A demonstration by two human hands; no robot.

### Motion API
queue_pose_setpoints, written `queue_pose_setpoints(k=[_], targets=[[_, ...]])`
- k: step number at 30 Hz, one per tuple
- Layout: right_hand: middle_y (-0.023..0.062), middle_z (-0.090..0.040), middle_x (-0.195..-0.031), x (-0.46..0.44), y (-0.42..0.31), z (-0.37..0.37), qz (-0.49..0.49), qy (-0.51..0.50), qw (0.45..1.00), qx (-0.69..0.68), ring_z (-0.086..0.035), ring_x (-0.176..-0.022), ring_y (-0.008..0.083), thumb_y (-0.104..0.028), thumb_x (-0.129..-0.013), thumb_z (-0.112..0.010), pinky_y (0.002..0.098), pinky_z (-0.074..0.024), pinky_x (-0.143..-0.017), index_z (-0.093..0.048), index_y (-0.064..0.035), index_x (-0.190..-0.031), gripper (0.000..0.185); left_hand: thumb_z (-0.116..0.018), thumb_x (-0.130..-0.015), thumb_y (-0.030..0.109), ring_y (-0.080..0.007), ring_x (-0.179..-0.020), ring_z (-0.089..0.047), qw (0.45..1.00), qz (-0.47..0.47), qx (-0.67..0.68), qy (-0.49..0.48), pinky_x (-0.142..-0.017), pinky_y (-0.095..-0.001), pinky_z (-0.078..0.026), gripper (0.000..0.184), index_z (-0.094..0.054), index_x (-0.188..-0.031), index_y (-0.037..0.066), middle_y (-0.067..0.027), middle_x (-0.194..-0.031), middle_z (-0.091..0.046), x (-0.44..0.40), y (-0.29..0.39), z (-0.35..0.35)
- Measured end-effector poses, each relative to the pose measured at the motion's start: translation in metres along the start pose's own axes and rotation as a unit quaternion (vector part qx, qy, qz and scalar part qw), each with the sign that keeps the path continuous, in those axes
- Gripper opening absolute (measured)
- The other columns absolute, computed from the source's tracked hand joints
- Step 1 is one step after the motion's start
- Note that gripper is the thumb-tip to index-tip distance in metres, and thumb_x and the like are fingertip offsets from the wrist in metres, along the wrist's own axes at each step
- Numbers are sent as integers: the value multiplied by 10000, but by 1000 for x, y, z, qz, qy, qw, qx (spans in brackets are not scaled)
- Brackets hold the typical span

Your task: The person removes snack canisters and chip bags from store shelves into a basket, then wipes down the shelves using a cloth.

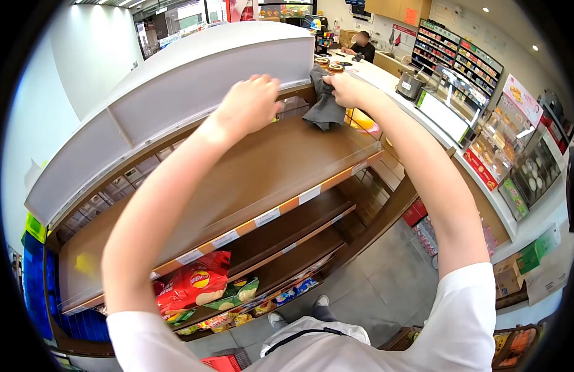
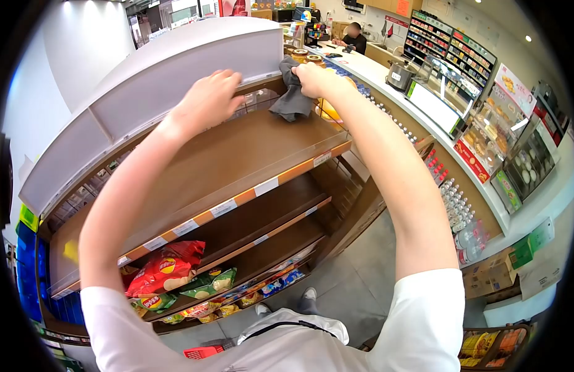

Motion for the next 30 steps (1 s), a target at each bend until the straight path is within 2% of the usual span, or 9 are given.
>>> queue_pose_setpoints(k=[2, 6, 9, 11, 17, 19, 24, 27, 30], targets=[[199, -636, -1124, 4, -10, 7, -41, -49, 998, -9, -581, -1125, 345, -8, -780, -601, 414, -483, -963, -571, 17, -1197, 419, -694, -843, 214, -332, -964, -658, 998, -1, -12, 66, -815, -417, -553, 239, -649, -908, -12, -177, -939, -676, -35, 9, -20], [195, -666, -1088, 10, -13, 6, -39, -10, 999, 32, -631, -1064, 340, -6, -776, -603, 415, -518, -914, -632, 48, -1087, 317, -688, -845, 182, -370, -878, -658, 999, 25, 20, 18, -792, -445, -539, 217, -645, -816, -29, -216, -868, -667, -74, 24, -45], [207, -667, -1076, 22, -11, 11, -69, -120, 988, 65, -629, -1051, 336, 27, -735, -580, 407, -510, -905, -612, 10, -1207, 474, -717, -809, 166, -324, -892, -692, 998, 58, -1, -23, -770, -416, -568, 146, -699, -839, 24, -178, -887, -700, -83, 22, -57], [223, -666, -1113, 33, -11, 22, -63, -131, 988, 45, -653, -1052, 337, -10, -782, -607, 417, -550, -854, -678, 45, -1029, 263, -719, -772, 87, -343, -862, -691, 999, 42, 9, 33, -762, -426, -568, 83, -685, -805, 19, -200, -875, -692, -82, 15, -63], [224, -667, -1101, 23, -13, 16, -79, -88, 992, 37, -654, -1037, 337, -36, -783, -611, 406, -544, -845, -663, 56, -1050, 287, -679, -786, 56, -396, -826, -654, 996, 36, 74, 44, -768, -456, -530, 76, -709, -805, -11, -230, -803, -672, -84, 5, -71], [233, -649, -1121, 25, -4, 12, -69, -141, 987, 43, -624, -1065, 343, 6, -774, -542, 404, -518, -881, -513, 29, -1328, 556, -664, -776, 32, -397, -831, -650, 994, 43, 85, 60, -774, -456, -528, 70, -706, -801, -18, -238, -799, -667, -83, 4, -72], [196, -646, -1193, 78, -6, 56, -100, -228, 968, -9, -632, -1082, 282, 3, -827, -538, 358, -513, -884, -520, 7, -1339, 512, -721, -683, -27, -370, -867, -677, 996, 32, 51, 65, -785, -424, -564, 124, -669, -795, -15, -217, -842, -680, -83, 7, -74], [171, -663, -1172, 103, -3, 65, -74, -248, 966, 0, -644, -1062, 268, -14, -846, -560, 357, -506, -891, -551, 4, -1300, 454, -720, -675, -29, -360, -874, -678, 996, 38, 45, 63, -784, -417, -566, 146, -661, -807, -10, -206, -853, -680, -85, 9, -72], [126, -698, -916, 138, -11, 84, -96, -277, 955, -45, -635, -846, 249, -11, -857, -561, 381, -484, -778, -614, -17, -1128, 276, -728, -666, -21, -356, -876, -679, 997, 43, 34, 53, -784, -418, -567, 169, -652, -816, -6, -202, -863, -680, -86, 12, -68]])
Point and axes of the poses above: each hand's wrist, its own x-axis away from the middle knuckle, its own z-axis out of the back of the hand, y = z × x, the point moved 5 cm from there along -x, towards the middle knuckle
